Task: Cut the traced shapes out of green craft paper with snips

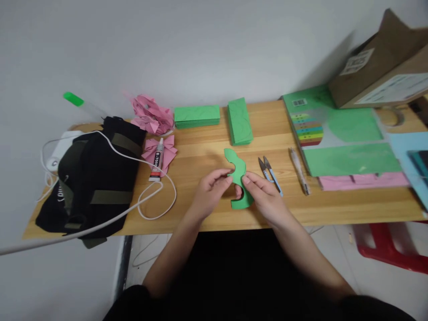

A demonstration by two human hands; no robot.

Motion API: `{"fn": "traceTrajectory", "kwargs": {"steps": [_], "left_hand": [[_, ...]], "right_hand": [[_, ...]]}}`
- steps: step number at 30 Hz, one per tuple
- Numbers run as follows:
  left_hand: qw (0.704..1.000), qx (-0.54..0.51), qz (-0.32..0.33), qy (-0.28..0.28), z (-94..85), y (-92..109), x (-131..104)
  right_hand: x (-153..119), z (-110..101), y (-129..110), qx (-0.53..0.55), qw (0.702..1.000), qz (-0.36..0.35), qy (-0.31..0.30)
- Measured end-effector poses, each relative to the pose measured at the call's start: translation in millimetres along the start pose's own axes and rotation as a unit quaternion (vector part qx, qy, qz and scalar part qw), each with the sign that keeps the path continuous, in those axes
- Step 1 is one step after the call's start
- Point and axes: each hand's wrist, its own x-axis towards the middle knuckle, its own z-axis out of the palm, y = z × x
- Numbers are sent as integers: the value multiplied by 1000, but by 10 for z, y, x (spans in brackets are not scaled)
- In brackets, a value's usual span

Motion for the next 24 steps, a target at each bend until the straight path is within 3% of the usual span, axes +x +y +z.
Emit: {"fn": "traceTrajectory", "kwargs": {"steps": [6, 12, 17, 24], "left_hand": [[993, 72, 83, 42, 9, 47, -116], [992, 67, 90, 50, 18, 48, -97], [999, 1, 50, -7, -58, 60, -54], [988, -105, -9, -110, -84, 74, -103]], "right_hand": [[20, 16, 50, -25, 999, -22, 8], [16, 24, 41, -33, 998, -50, 2], [0, -87, -64, -34, 997, -68, -12], [15, -165, -90, 45, 995, -85, -27]]}}
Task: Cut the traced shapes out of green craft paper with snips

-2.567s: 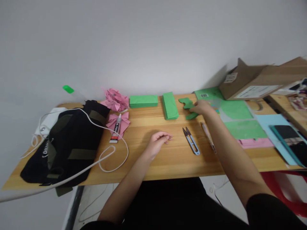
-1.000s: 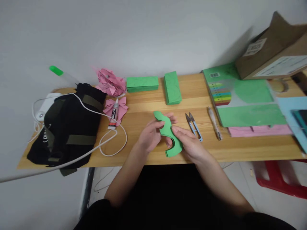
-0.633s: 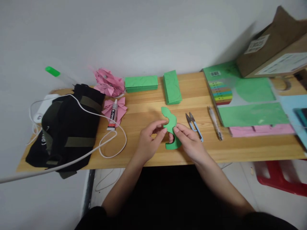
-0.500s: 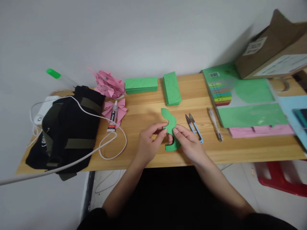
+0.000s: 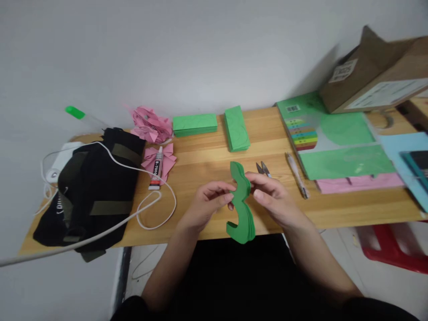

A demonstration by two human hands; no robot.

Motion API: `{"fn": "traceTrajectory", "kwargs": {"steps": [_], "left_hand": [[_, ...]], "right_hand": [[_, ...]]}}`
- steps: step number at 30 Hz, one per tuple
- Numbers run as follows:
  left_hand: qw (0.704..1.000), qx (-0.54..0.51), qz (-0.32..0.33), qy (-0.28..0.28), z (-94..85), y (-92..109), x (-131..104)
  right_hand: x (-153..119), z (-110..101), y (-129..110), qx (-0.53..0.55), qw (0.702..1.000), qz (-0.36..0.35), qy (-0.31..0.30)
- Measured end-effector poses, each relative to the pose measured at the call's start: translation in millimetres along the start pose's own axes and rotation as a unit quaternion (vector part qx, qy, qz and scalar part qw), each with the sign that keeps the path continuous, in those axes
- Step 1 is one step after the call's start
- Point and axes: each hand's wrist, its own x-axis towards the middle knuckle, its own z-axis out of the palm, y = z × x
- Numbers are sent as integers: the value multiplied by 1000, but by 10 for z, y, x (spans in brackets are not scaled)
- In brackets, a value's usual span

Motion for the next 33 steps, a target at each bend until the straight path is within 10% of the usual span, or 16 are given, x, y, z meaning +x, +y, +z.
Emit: {"fn": "traceTrajectory", "kwargs": {"steps": [11, 27, 33], "left_hand": [[993, -76, -35, -82, 18, -14, -46], [1000, -2, -10, -20, 121, 13, -39], [969, 164, 170, 78, 165, 72, -89]], "right_hand": [[-21, 113, -62, 87, 994, 6, -73], [-86, 194, -138, -41, 998, -50, -9], [-127, 200, -151, -215, 965, -144, 40]]}}
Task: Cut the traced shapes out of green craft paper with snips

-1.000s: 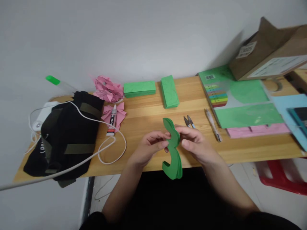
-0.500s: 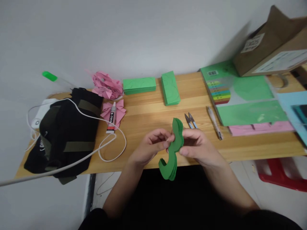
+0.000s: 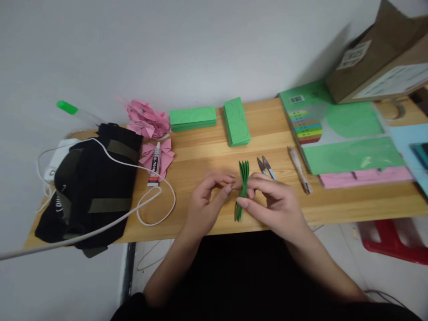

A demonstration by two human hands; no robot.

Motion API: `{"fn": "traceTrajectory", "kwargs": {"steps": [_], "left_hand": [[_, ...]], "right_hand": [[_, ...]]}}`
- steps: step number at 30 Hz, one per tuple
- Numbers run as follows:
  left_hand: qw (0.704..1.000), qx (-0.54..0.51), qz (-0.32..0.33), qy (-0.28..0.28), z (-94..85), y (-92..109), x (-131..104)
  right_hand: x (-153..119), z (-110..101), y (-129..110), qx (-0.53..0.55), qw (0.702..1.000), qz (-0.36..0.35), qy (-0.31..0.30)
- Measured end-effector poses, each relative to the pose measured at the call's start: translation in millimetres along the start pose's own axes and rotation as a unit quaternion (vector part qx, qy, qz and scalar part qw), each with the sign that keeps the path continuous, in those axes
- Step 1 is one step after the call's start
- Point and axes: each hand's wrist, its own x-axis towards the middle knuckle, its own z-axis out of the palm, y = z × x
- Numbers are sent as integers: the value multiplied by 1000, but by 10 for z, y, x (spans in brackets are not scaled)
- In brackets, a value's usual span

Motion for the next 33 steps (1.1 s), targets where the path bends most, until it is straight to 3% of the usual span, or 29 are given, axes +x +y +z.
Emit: {"fn": "traceTrajectory", "kwargs": {"steps": [4, 12, 15, 17, 21, 28, 30, 33], "left_hand": [[988, 108, 114, 10, -9, 135, -25], [986, 120, 112, -21, 5, 221, -61], [989, 113, 99, -15, -5, 244, -42], [991, 103, 89, 3, -16, 262, -4], [999, -8, 45, -14, -17, 271, 88], [979, -172, -83, -77, 66, 242, 91], [979, -169, -85, -83, 94, 269, 76], [991, -96, -38, -82, 134, 348, 46]], "right_hand": [[-15, -2, -40, -98, 994, -40, -2], [-20, -18, -64, -134, 988, -74, -16], [-22, -55, -62, -51, 997, -34, -36], [-22, -84, -52, 72, 994, 18, -77], [-37, -131, -5, 299, 934, 112, -162], [-113, -113, 138, 420, 875, 133, -203], [-125, -85, 189, 449, 858, 139, -207], [-138, -43, 263, 479, 842, 144, -200]]}}
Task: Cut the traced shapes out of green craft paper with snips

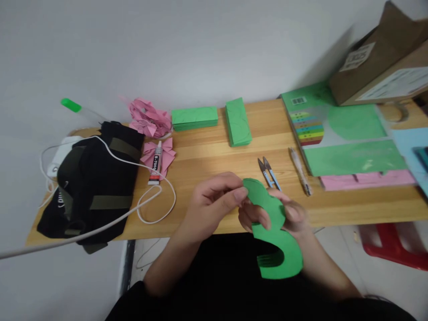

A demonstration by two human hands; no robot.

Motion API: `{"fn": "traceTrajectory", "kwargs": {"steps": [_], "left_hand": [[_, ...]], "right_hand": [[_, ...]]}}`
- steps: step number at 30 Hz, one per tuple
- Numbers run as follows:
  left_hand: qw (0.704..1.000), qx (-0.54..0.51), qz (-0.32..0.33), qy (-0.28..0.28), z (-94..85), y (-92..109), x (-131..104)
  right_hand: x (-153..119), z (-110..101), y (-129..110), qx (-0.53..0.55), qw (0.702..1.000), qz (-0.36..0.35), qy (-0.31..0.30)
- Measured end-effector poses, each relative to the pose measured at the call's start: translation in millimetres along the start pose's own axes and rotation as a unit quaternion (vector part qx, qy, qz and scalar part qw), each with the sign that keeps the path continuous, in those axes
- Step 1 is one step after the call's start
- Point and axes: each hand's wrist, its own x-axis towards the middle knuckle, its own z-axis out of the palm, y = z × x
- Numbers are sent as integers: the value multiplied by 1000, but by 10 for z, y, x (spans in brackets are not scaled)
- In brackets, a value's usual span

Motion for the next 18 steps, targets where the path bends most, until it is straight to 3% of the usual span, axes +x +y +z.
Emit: {"fn": "traceTrajectory", "kwargs": {"steps": [3, 5, 13, 18], "left_hand": [[996, 70, 32, 49, 51, 63, -40], [996, 54, 22, 61, 69, 77, -60], [986, -125, -102, -47, 115, 65, -48], [983, -135, -103, -66, 127, 71, -59]], "right_hand": [[4, -13, 47, 22, 1000, -5, 9], [4, 6, 60, 31, 999, -7, 17], [-9, 89, 77, 33, 998, 1, 49], [-10, 99, 95, 37, 998, 7, 43]]}}
